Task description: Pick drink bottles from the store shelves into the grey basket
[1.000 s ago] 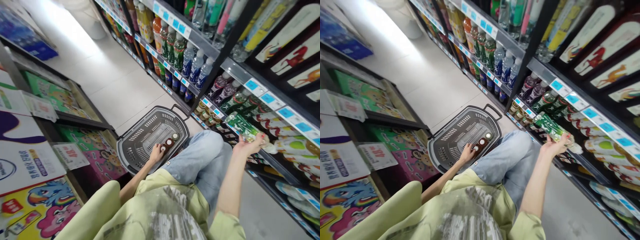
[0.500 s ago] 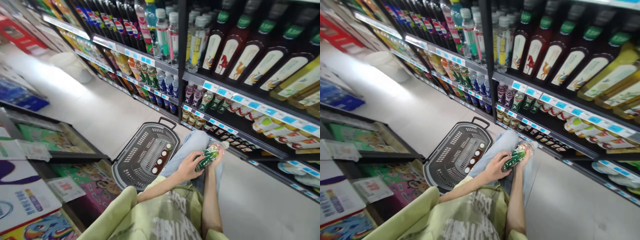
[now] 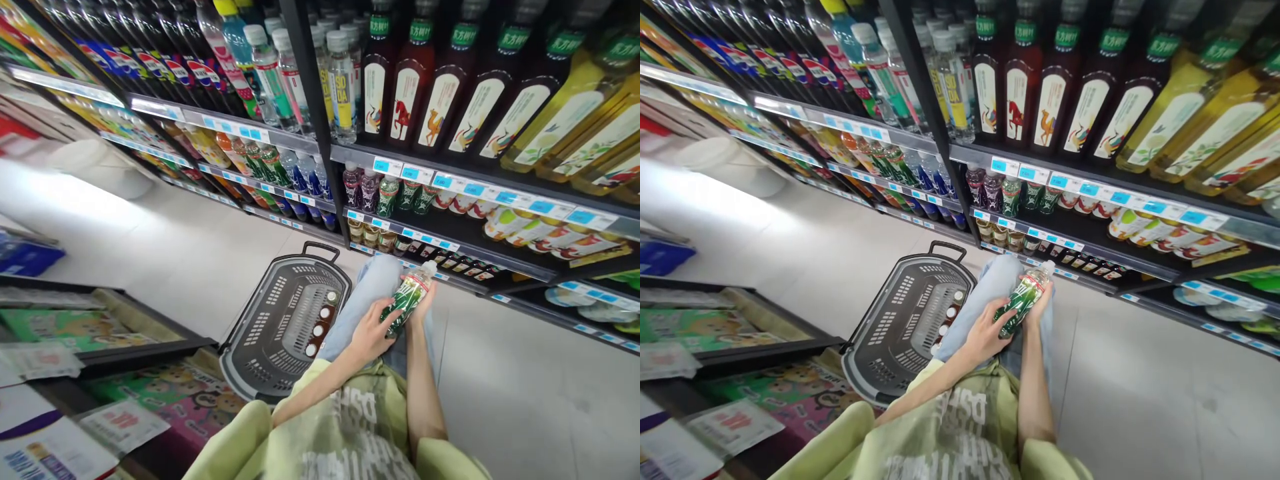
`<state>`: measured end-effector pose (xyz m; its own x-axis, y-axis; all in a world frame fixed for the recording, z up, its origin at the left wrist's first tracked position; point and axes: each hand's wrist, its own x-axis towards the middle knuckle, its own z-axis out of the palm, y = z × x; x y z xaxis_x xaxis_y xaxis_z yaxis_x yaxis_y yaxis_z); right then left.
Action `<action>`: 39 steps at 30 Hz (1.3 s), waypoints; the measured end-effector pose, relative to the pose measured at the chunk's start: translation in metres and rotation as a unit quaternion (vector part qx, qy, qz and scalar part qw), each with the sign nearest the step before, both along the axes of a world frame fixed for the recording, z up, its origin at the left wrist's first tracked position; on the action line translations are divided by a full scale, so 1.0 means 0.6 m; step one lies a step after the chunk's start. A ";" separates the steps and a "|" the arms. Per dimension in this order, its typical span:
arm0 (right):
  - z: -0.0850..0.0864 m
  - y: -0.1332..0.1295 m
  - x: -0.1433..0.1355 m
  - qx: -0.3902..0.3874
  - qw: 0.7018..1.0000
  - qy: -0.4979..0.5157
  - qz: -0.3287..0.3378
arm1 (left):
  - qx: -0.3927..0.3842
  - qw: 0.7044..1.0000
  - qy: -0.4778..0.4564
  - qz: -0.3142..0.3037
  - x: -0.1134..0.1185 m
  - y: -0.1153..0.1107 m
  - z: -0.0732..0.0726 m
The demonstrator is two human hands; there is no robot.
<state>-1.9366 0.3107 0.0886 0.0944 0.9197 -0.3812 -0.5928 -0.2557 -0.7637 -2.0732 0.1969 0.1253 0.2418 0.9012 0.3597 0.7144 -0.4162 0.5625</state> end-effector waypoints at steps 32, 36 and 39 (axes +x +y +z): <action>0.001 -0.003 0.012 0.067 0.975 0.198 -0.081 | -0.161 0.945 -0.284 -0.010 -0.062 0.028 0.058; 0.001 0.004 0.015 0.057 0.981 0.156 -0.096 | -0.088 0.972 -0.212 0.047 -0.034 0.015 0.047; -0.001 0.004 0.017 0.046 0.982 0.144 -0.112 | -0.115 0.967 -0.210 0.093 -0.028 0.013 0.041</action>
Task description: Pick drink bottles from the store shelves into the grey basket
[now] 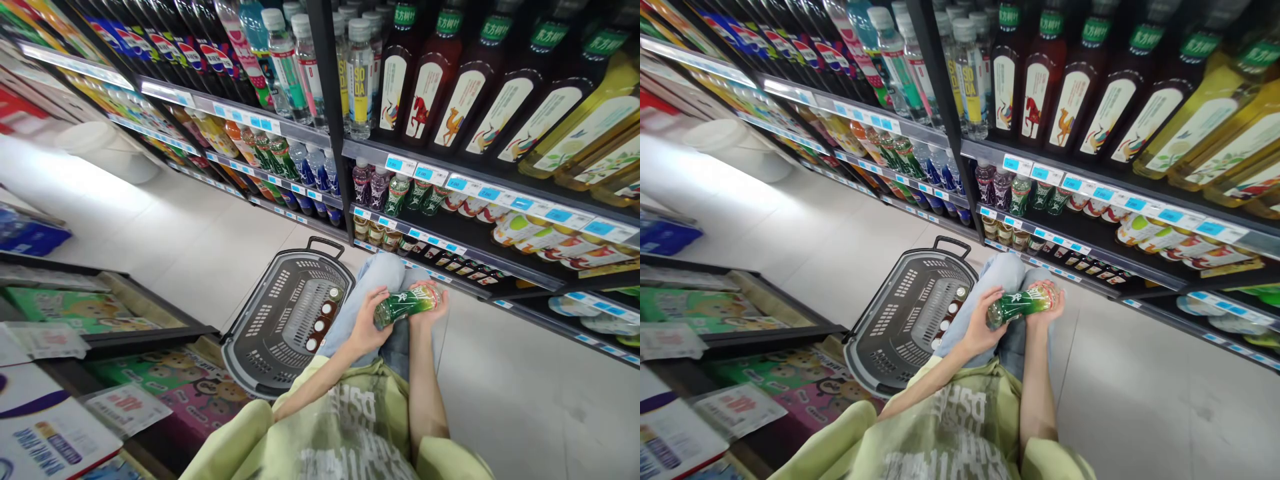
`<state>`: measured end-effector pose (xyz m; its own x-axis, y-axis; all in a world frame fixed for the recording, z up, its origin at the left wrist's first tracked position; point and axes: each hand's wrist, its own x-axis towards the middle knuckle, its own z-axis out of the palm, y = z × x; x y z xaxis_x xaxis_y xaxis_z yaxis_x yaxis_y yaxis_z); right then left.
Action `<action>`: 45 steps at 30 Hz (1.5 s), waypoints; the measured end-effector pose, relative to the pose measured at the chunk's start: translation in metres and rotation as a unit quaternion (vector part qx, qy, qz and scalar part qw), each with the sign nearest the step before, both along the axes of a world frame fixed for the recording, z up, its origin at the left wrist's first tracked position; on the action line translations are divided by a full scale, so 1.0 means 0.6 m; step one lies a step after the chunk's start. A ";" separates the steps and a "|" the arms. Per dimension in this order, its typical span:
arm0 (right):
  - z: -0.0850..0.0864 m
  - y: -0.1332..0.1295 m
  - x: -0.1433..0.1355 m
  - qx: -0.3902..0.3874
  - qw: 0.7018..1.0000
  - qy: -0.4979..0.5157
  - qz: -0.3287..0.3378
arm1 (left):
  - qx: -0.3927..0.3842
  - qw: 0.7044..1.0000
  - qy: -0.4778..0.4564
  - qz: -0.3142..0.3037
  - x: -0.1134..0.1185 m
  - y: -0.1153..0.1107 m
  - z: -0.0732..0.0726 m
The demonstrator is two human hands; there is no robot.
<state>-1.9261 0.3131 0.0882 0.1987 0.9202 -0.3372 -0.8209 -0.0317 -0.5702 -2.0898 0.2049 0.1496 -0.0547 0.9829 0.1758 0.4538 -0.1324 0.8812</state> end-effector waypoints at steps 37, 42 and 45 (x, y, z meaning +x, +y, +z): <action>0.109 -0.159 -0.116 0.035 0.848 -0.139 0.510 | -0.184 0.981 0.024 -0.057 -0.140 -0.035 0.129; 0.148 -0.170 -0.157 0.150 0.785 -0.242 0.550 | -0.212 0.970 0.080 -0.085 -0.191 -0.029 0.166; 0.144 -0.176 -0.169 0.166 0.760 -0.310 0.546 | -0.213 0.968 0.113 -0.070 -0.208 -0.042 0.172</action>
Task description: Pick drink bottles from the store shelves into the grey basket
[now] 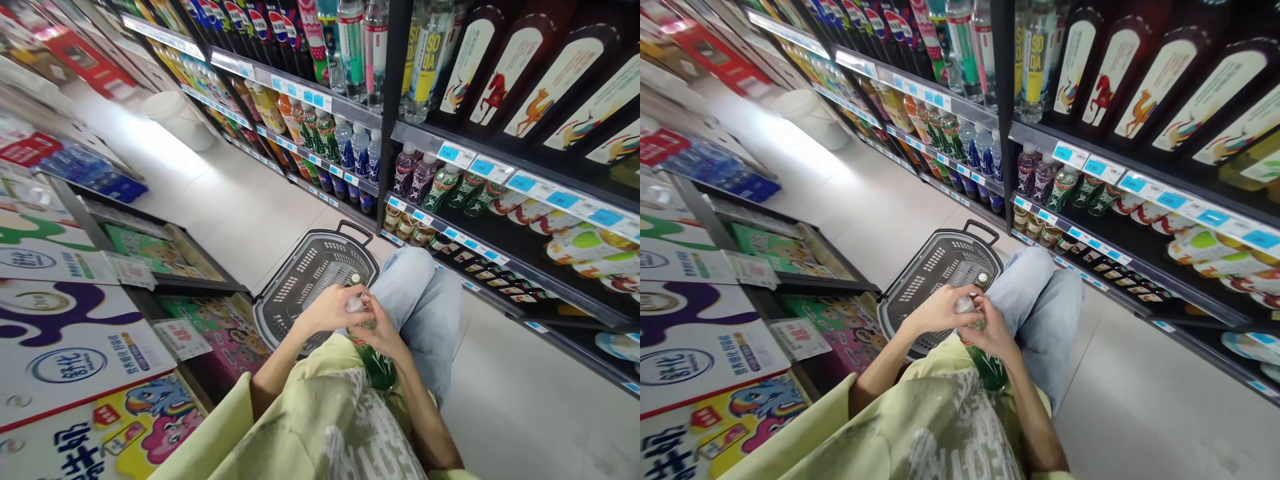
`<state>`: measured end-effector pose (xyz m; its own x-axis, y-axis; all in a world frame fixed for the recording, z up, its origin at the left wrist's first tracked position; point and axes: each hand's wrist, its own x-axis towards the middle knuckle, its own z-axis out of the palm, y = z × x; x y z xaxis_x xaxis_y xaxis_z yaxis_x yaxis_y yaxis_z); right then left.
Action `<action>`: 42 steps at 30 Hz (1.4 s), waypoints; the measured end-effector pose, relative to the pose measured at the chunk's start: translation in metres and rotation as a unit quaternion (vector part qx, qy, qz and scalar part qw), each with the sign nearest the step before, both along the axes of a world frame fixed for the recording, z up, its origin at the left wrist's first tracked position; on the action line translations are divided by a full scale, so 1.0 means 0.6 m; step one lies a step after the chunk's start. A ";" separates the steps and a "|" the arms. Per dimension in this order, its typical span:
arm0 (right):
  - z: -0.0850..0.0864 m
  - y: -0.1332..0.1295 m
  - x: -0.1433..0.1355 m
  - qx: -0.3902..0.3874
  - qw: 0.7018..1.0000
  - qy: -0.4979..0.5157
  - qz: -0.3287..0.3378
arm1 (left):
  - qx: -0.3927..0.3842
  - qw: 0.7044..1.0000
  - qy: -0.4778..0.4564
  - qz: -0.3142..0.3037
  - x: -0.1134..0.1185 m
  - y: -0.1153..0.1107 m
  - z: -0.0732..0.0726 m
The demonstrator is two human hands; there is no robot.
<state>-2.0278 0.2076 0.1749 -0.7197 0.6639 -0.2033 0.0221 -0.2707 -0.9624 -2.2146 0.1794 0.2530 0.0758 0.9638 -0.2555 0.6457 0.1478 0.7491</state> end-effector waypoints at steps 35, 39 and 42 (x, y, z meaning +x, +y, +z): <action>-0.063 0.031 0.051 -0.321 0.927 0.190 0.049 | -0.090 0.881 0.454 0.101 -0.189 0.044 -0.193; -0.063 0.037 0.052 -0.343 0.917 0.196 0.052 | -0.143 0.888 0.428 0.083 -0.217 0.061 -0.266; -0.066 0.043 0.054 -0.362 0.909 0.199 0.060 | -0.167 0.896 0.401 0.090 -0.215 0.073 -0.313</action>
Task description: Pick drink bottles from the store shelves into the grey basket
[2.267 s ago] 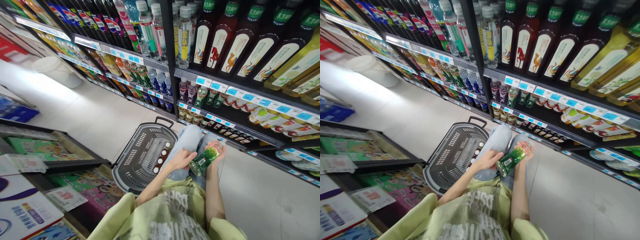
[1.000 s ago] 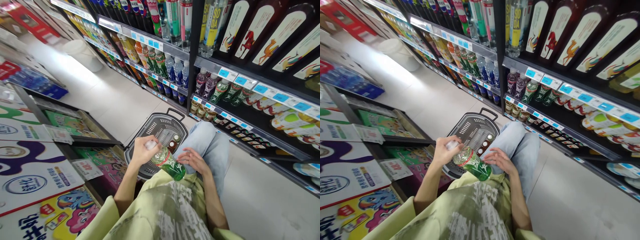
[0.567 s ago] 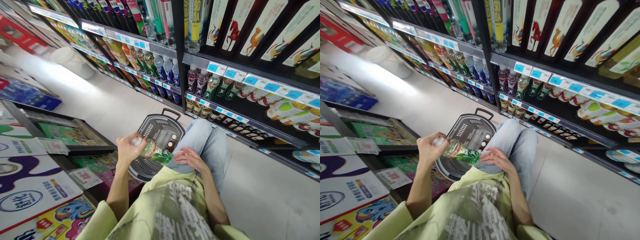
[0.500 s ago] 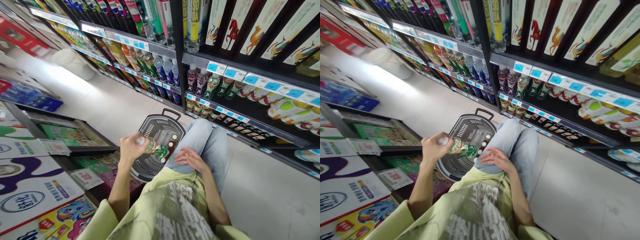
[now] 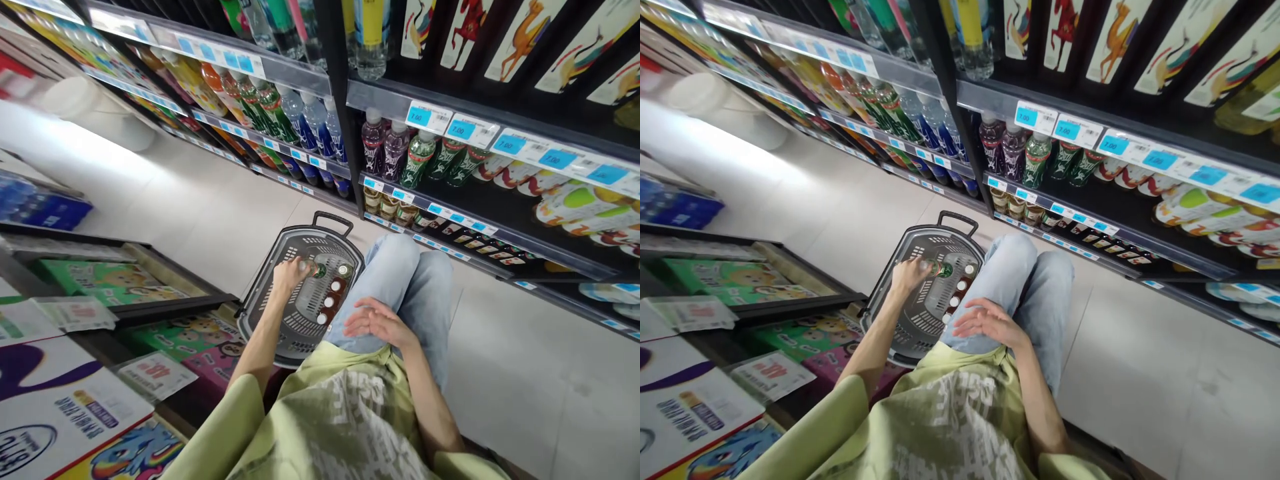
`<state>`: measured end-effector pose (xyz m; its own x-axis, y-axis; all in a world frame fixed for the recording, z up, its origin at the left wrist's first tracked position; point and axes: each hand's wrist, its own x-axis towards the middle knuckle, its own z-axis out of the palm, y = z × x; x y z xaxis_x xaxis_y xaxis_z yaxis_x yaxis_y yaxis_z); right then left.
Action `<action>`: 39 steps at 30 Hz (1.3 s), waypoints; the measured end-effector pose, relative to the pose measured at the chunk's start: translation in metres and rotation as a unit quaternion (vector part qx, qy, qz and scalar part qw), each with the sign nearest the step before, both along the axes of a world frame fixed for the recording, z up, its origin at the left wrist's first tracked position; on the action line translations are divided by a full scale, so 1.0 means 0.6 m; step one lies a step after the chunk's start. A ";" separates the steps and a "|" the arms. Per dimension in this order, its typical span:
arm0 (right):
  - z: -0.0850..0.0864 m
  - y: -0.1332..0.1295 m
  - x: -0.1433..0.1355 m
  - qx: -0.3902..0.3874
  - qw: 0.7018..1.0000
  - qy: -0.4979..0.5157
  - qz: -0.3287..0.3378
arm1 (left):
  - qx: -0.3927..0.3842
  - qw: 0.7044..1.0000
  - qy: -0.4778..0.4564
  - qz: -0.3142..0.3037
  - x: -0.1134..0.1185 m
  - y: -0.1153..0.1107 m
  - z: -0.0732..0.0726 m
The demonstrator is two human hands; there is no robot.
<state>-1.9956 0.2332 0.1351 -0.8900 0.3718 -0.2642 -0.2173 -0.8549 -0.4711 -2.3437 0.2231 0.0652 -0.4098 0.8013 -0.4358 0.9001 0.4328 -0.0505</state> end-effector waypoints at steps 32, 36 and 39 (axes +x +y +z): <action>-0.034 0.066 0.008 -0.119 0.978 0.048 0.163 | -0.050 0.973 -0.189 0.122 0.075 0.134 -0.305; -0.028 0.065 0.008 -0.101 0.983 0.033 0.149 | -0.043 0.974 -0.188 0.115 0.084 0.126 -0.258; -0.021 0.062 0.009 -0.084 0.987 0.012 0.137 | 0.037 0.975 -0.186 0.111 0.115 0.113 -0.198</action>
<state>-1.9904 0.2703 0.1224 -0.9578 0.0687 -0.2791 0.0238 -0.9487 -0.3153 -2.2748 0.2907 -0.0537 -0.4011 0.7455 -0.5323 0.7333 0.6095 0.3012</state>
